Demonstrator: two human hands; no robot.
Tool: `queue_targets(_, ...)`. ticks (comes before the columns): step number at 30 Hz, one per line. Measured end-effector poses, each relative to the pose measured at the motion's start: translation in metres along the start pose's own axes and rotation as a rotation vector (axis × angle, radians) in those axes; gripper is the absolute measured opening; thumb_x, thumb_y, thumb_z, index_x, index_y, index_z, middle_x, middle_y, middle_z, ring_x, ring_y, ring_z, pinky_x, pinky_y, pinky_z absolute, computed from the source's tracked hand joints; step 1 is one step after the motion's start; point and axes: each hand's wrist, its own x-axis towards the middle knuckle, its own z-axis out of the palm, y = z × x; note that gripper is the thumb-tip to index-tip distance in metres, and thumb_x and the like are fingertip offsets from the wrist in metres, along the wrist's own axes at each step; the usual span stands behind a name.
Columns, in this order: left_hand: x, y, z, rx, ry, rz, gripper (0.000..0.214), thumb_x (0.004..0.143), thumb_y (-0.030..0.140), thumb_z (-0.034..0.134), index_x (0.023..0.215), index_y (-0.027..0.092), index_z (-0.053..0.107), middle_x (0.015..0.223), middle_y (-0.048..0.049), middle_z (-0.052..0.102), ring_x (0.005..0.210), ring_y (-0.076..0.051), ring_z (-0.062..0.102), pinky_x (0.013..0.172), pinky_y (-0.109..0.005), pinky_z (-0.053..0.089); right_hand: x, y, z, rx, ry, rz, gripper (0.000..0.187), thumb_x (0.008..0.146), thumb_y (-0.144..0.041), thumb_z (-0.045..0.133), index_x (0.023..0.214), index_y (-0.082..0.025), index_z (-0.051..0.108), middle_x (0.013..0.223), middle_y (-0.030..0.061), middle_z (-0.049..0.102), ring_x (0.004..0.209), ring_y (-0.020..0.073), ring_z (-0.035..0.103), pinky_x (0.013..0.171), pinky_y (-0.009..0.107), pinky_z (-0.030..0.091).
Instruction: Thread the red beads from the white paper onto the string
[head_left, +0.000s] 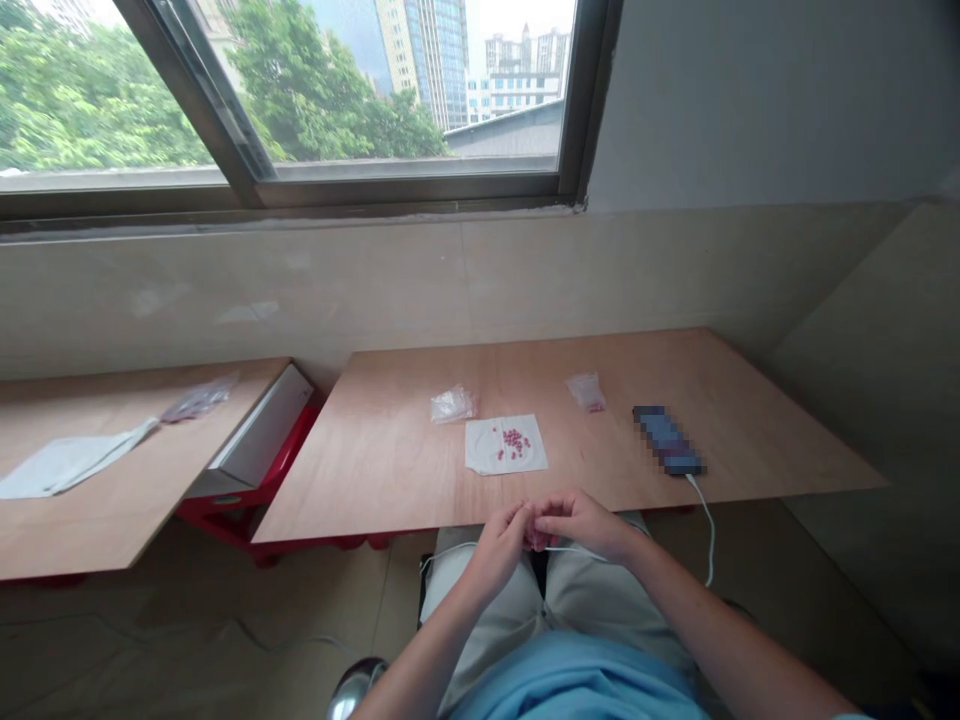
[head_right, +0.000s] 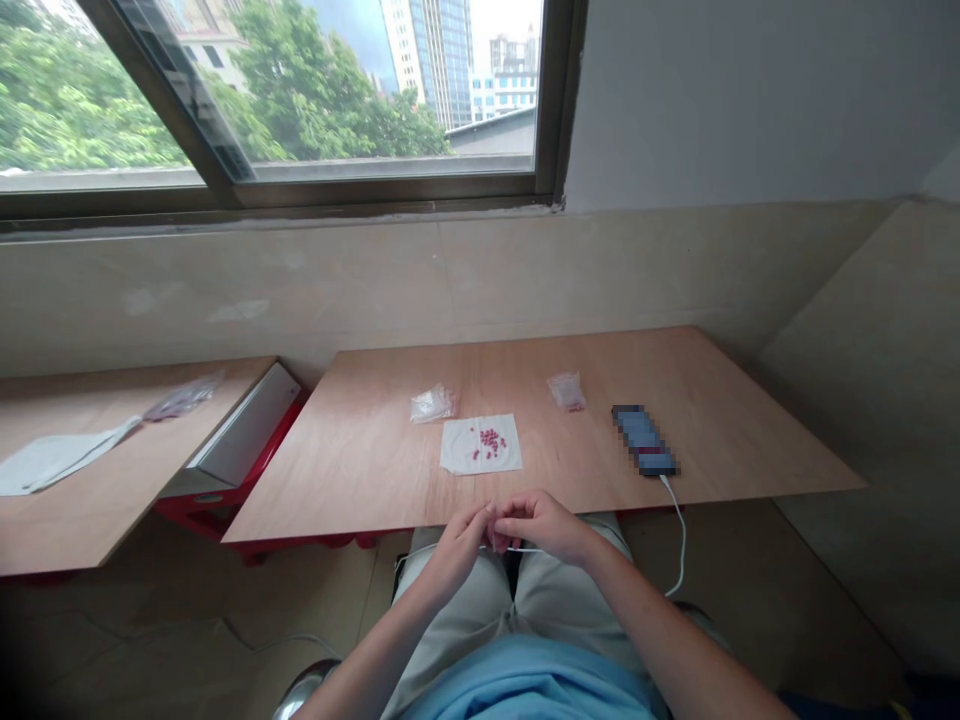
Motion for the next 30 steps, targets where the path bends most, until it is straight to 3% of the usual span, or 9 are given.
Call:
queue_targets(4, 0.002, 0.002, -0.004, 0.072, -0.006, 0.001, 0.041, 0.096, 0.044, 0.045, 0.068, 0.018, 0.059, 0.066, -0.0026, 0.061, 0.066, -0.017, 0.056, 0.066, -0.029, 0.042, 0.004, 0.011, -0.006, 0.036, 0.038, 0.004, 0.037, 0.077, -0.051, 0.077, 0.077, -0.016, 0.064, 0.073, 0.0037, 0.072, 0.071, 0.0177, 0.067, 0.064, 0.028, 0.047)
queue_targets(8, -0.001, 0.010, -0.005, 0.114, -0.103, 0.025, 0.027, 0.092, 0.033, 0.051, 0.072, 0.018, 0.060, 0.071, -0.0015, 0.061, 0.070, -0.016, 0.055, 0.070, -0.028, 0.042, 0.006, 0.021, -0.005, 0.077, 0.076, -0.015, 0.033, 0.078, -0.046, 0.076, 0.075, -0.018, 0.059, 0.067, 0.0023, 0.071, 0.067, 0.0173, 0.068, 0.060, 0.027, 0.046)
queue_targets(14, -0.004, 0.017, -0.005, 0.043, -0.172, 0.012, 0.025, 0.092, 0.030, 0.049, 0.073, 0.017, 0.058, 0.072, -0.0019, 0.059, 0.071, -0.015, 0.055, 0.072, -0.028, 0.043, -0.003, 0.014, 0.003, 0.174, 0.085, -0.055, 0.028, 0.078, -0.040, 0.074, 0.072, -0.018, 0.057, 0.067, 0.0015, 0.070, 0.063, 0.0164, 0.066, 0.062, 0.028, 0.048)
queue_targets(21, -0.002, 0.011, -0.003, -0.076, -0.068, -0.012, 0.025, 0.089, 0.035, 0.052, 0.071, 0.018, 0.054, 0.068, 0.0007, 0.056, 0.067, -0.013, 0.052, 0.068, -0.026, 0.043, -0.003, 0.013, 0.006, 0.231, 0.157, -0.071, 0.025, 0.078, -0.037, 0.072, 0.071, -0.019, 0.058, 0.067, 0.0013, 0.069, 0.065, 0.0170, 0.067, 0.065, 0.030, 0.050)
queue_targets(27, 0.004, -0.003, -0.006, 0.222, 0.145, 0.058, 0.023, 0.087, 0.025, 0.048, 0.066, 0.019, 0.054, 0.065, 0.0004, 0.055, 0.065, -0.014, 0.051, 0.064, -0.026, 0.040, 0.002, 0.018, -0.006, -0.045, 0.249, -0.068, 0.019, 0.079, -0.034, 0.068, 0.072, -0.019, 0.058, 0.063, -0.0005, 0.067, 0.058, 0.0142, 0.060, 0.061, 0.027, 0.047)
queue_targets(30, 0.001, 0.003, -0.006, 0.329, 0.200, 0.145, 0.016, 0.092, 0.029, 0.051, 0.084, 0.020, 0.060, 0.085, -0.0033, 0.063, 0.078, -0.017, 0.059, 0.073, -0.030, 0.046, 0.000, 0.014, -0.013, -0.070, 0.263, -0.095, 0.014, 0.080, -0.029, 0.064, 0.072, -0.020, 0.058, 0.063, -0.0008, 0.067, 0.060, 0.0148, 0.061, 0.064, 0.029, 0.049)
